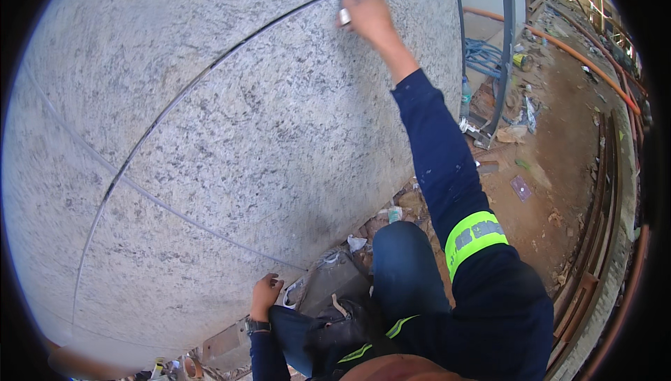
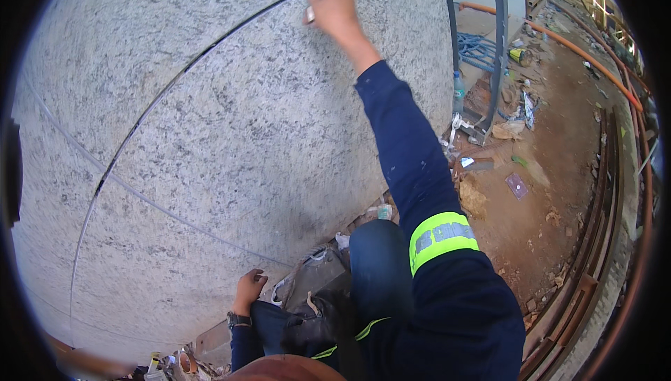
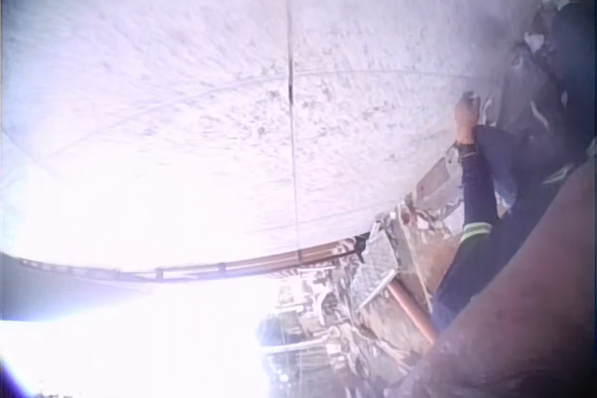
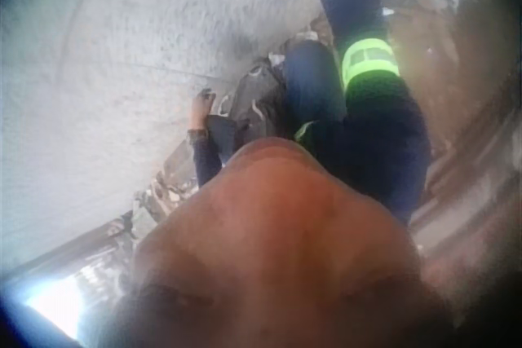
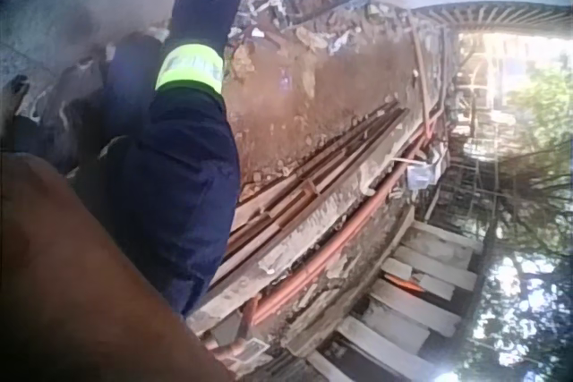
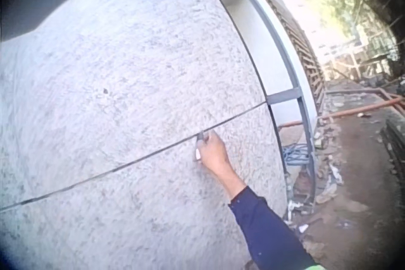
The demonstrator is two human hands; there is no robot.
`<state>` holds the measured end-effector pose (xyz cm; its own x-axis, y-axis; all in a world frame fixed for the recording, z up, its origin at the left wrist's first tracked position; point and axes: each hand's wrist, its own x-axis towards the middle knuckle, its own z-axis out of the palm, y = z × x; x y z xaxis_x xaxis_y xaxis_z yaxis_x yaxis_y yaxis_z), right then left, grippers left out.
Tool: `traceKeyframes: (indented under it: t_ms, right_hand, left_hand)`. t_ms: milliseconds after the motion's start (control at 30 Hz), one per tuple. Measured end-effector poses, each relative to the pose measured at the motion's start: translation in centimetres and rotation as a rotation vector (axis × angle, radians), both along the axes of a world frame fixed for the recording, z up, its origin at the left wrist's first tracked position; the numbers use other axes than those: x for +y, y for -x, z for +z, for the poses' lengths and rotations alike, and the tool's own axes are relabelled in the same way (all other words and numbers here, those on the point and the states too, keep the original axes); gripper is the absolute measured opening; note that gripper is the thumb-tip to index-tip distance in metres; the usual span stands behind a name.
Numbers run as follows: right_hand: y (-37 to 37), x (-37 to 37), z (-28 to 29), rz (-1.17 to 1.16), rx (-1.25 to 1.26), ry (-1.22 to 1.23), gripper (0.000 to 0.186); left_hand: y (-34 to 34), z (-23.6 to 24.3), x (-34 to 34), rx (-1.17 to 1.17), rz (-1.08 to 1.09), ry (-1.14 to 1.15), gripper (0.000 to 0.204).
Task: The person uses a small metal tool to press grout into the joints between large stone tiles on a vertical wall. They repeatedly smooth the grout along the seams and wipe away excess material with their fingers.
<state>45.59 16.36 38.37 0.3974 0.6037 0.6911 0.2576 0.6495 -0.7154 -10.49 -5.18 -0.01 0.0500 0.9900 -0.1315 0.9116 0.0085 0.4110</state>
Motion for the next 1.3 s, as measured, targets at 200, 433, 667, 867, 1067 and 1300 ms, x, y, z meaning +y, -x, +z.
traceKeyframes:
  t_ms: [200,433,667,867,1067,1300]
  right_hand:
    - [12.2,-8.3,-0.3,0.2,-0.34,0.14,0.027]
    - [-3.7,0.7,-0.9,-0.021,0.283,-0.053,0.021]
    - [4.1,-1.4,0.2,0.263,0.177,0.118,0.024]
    - [4.3,-4.0,0.3,0.348,0.144,0.139,0.025]
    - [-1.7,0.0,0.8,0.164,0.208,0.151,0.018]
    - [5.6,-5.6,1.0,0.529,-0.243,0.369,0.026]
  left_hand:
    - [0.4,-1.8,0.0,0.105,-0.071,0.045,0.046]
    - [0.2,-0.9,0.6,0.008,-0.016,-0.016,0.047]
    - [-0.2,-1.2,0.6,0.035,-0.036,0.013,0.047]
    - [-0.2,-0.3,-0.7,0.025,0.009,0.007,0.047]
    - [1.0,-0.8,-0.1,0.057,-0.014,-0.03,0.046]
    - [0.1,-1.1,-0.8,0.03,-0.004,-0.008,0.046]
